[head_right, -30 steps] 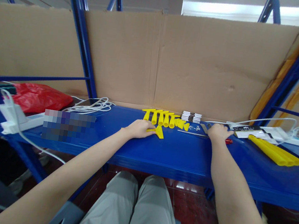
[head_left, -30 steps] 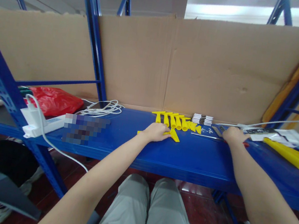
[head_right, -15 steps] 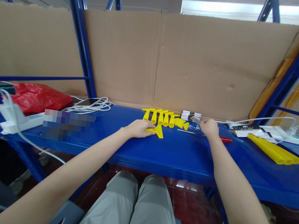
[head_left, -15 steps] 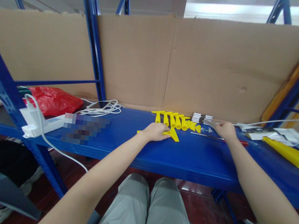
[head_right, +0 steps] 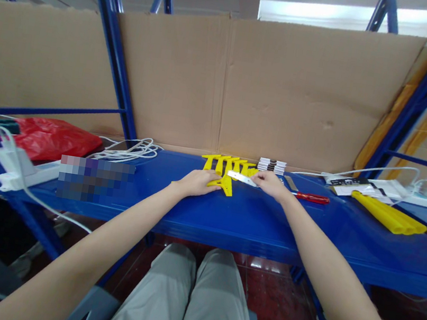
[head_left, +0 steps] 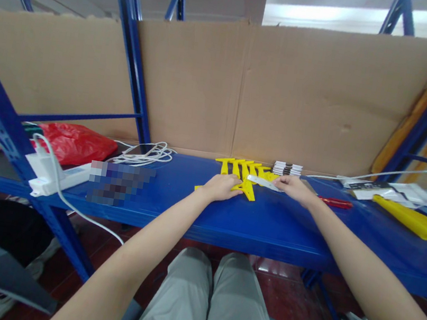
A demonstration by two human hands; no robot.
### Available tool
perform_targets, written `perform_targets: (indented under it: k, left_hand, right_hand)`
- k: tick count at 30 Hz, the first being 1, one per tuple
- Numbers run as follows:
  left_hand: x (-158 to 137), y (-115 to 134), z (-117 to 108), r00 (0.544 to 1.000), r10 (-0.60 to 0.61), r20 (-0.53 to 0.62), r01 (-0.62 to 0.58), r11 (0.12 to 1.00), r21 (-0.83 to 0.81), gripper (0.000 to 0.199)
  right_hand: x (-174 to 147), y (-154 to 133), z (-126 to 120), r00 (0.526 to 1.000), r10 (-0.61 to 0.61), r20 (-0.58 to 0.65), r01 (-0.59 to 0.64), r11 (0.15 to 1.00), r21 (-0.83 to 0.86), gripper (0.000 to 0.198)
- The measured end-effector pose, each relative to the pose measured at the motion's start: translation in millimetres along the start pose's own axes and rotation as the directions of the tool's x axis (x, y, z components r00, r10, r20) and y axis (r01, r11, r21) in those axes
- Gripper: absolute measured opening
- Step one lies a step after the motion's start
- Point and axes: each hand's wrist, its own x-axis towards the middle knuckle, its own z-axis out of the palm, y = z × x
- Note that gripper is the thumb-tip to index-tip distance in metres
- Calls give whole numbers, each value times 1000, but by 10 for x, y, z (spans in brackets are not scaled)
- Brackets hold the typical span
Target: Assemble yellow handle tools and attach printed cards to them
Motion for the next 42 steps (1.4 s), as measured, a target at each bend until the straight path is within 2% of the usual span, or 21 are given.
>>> perform_targets:
  k: [7, 14, 19, 22, 26, 30, 35, 39, 42]
  left_hand:
    - [-1, -6, -6, 999, -29, -22, 29, 1000, 8, 37]
    - [-4, 1, -18, 1000, -27, -13, 27, 1000, 1, 38]
    - [-3, -2, -22, 1000, -9, -11, 9, 1000, -3, 38]
    - [-3, 11, -35, 1000, -15, -4, 15, 1000, -2, 38]
    - [-4, 25, -49, 1000, -12, -7, 13, 1000, 5, 38]
    - [0, 16, -51, 1000, -8, -3, 8, 1000, 9, 38]
    - [3, 7, -46, 1000, -11, -1, 11, 1000, 0, 39]
    - [3, 4, -39, 1000, -4, -8, 4, 1000, -4, 38]
    - [2, -1, -37, 1000, -13, -14, 13, 1000, -15, 36]
  right_hand:
    - [-63, -76, 27, 999, 19, 35, -25, 984, 176, 40]
    - [-78, -113, 30, 998, -4, 59, -7, 983, 183, 49]
    - [-69, -83, 27, 995, 55, 81, -71, 976, 204, 42]
    - [-78, -95, 33, 988, 96, 119, -126, 954, 272, 36]
    - [-93, -129, 56, 987, 85, 134, -129, 922, 365, 34]
    - [-70, -124, 78, 994, 51, 92, -85, 902, 424, 30]
    - [74, -101, 66, 994, 100, 38, -106, 863, 493, 19]
    - [242, -170, 75, 996, 86, 30, -90, 872, 480, 12]
    - [338, -272, 145, 991, 136, 13, -127, 887, 443, 13]
